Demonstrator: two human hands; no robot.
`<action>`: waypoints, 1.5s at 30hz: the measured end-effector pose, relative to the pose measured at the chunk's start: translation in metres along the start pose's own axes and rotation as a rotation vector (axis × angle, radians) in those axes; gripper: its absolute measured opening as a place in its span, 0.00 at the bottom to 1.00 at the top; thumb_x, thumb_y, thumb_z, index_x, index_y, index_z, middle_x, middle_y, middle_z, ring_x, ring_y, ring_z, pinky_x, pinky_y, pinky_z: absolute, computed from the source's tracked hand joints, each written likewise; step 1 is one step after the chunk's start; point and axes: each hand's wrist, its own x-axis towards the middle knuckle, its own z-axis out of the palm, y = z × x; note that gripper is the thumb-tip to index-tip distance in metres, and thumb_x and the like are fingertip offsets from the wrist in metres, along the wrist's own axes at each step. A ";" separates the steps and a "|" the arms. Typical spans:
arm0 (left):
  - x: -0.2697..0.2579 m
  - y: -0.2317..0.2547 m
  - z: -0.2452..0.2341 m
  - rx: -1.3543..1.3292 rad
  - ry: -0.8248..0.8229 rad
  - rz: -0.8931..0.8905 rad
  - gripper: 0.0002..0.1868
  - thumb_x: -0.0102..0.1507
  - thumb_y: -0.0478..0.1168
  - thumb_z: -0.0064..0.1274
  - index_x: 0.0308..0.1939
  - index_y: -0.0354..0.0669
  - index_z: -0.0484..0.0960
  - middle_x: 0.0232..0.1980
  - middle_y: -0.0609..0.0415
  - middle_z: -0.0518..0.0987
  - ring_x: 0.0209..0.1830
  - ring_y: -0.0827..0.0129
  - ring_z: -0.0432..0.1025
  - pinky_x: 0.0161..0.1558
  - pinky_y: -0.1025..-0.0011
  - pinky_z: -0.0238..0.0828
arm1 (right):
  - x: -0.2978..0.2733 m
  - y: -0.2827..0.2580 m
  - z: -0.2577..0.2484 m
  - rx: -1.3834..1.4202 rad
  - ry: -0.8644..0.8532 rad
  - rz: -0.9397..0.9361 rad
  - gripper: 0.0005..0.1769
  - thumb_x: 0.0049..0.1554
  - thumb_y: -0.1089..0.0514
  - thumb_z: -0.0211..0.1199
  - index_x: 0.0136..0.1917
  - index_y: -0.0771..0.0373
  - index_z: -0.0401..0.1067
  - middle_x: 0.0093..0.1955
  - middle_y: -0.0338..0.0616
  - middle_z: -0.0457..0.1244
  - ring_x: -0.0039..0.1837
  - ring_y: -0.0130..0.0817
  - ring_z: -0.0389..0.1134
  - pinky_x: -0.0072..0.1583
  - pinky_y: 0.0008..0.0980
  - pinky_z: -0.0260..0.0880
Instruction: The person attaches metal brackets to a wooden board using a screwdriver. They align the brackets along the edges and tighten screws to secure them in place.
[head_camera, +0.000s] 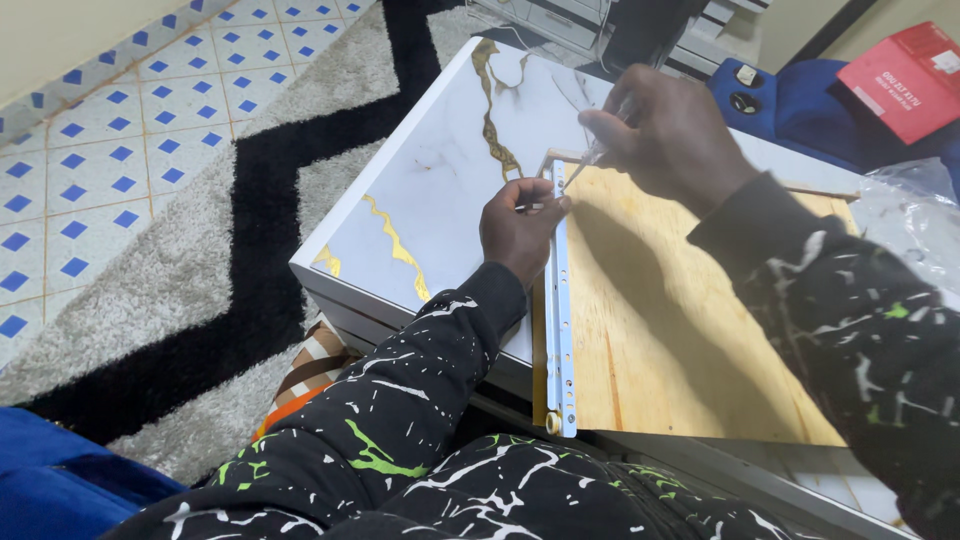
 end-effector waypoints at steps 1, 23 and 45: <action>0.000 0.001 0.000 0.003 0.001 0.002 0.15 0.56 0.40 0.68 0.44 0.40 0.84 0.41 0.58 0.83 0.38 0.76 0.73 0.43 0.74 0.75 | -0.002 0.000 0.003 -0.028 0.045 -0.052 0.19 0.65 0.47 0.65 0.53 0.66 0.70 0.43 0.52 0.70 0.47 0.42 0.75 0.49 0.39 0.74; 0.001 0.002 0.001 -0.006 0.006 0.009 0.15 0.55 0.40 0.66 0.43 0.40 0.83 0.41 0.58 0.81 0.37 0.76 0.72 0.43 0.74 0.73 | -0.014 0.004 0.007 0.251 -0.002 -0.393 0.15 0.61 0.62 0.66 0.57 0.64 0.64 0.49 0.42 0.70 0.48 0.32 0.72 0.47 0.31 0.72; 0.021 0.001 0.001 0.029 -0.034 0.052 0.07 0.62 0.37 0.58 0.41 0.39 0.87 0.38 0.57 0.84 0.37 0.75 0.77 0.43 0.74 0.75 | -0.025 0.031 0.022 0.363 0.170 -0.292 0.18 0.68 0.65 0.62 0.64 0.65 0.57 0.56 0.49 0.71 0.59 0.35 0.75 0.59 0.32 0.75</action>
